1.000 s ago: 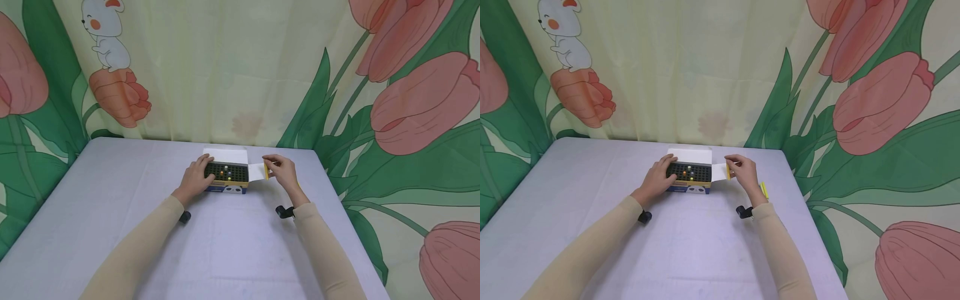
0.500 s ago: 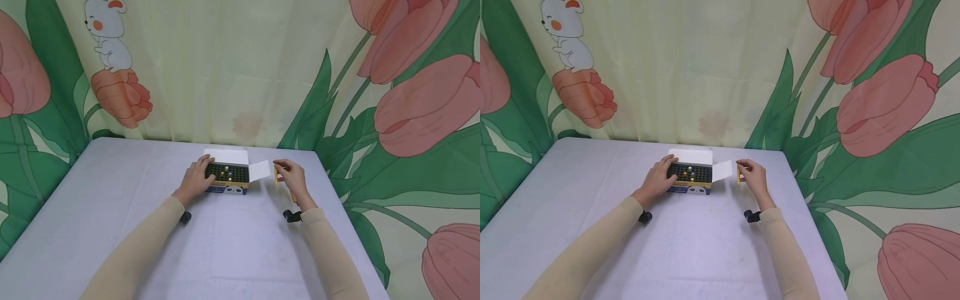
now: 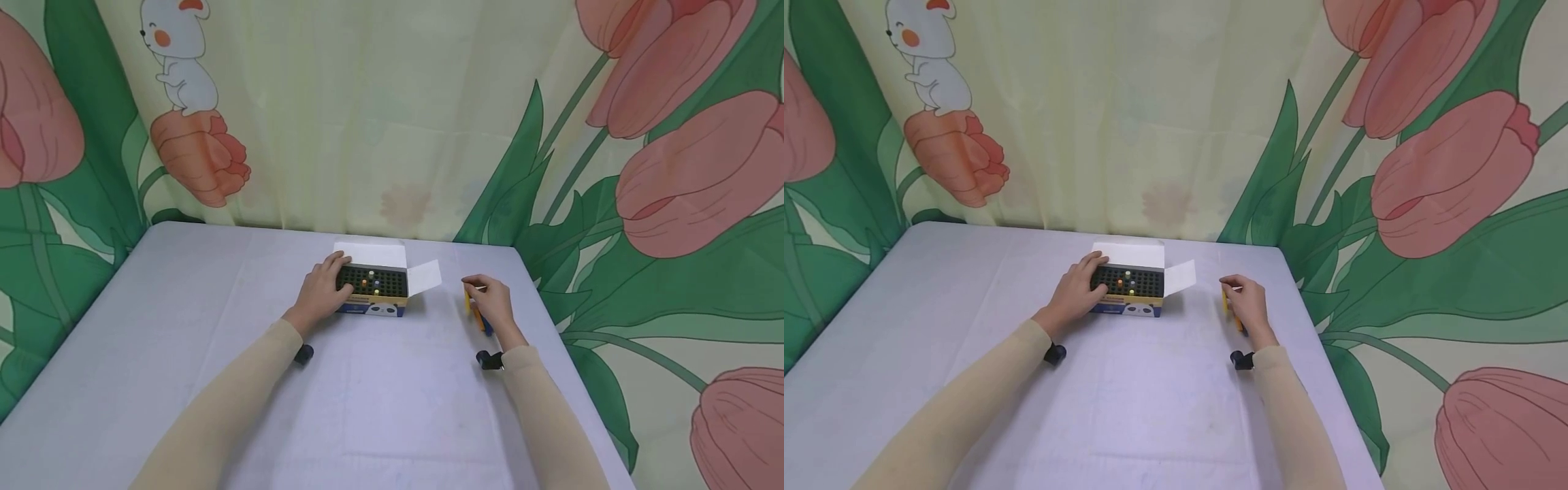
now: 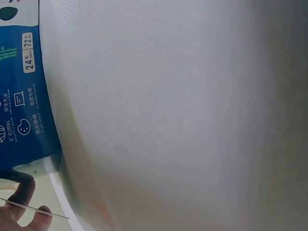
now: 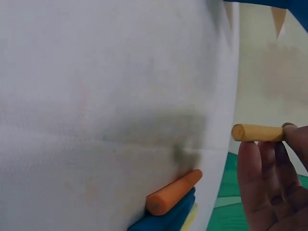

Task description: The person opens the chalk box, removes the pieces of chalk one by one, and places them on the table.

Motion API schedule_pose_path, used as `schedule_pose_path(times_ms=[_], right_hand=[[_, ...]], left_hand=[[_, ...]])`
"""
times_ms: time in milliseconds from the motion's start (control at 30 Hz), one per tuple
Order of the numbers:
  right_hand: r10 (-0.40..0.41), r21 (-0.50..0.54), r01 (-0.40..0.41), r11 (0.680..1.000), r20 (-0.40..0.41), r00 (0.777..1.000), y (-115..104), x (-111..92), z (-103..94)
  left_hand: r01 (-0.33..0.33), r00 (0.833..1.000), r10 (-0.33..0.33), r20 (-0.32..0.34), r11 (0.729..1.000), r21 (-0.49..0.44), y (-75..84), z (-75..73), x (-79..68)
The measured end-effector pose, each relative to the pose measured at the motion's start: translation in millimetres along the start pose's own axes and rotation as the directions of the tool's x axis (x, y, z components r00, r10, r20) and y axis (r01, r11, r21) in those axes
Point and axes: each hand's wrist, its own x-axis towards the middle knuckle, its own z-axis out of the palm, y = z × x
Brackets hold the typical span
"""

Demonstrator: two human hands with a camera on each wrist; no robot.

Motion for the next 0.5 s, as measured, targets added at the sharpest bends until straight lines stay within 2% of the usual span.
schedule_pose_path(times_ms=[267,500], right_hand=[[0.053,-0.162,-0.04,0.986,0.081,0.995,13.2,-4.0,-2.3],[0.118,-0.232,-0.094,0.968,0.093,0.989,17.3,-5.6,-2.2]], left_hand=[[0.003,1.0,-0.003,0.005,1.0,0.01,0.5,-0.8,0.5],[0.009,1.0,-0.009,-0.003,1.0,0.004,-0.1,0.6,0.5]])
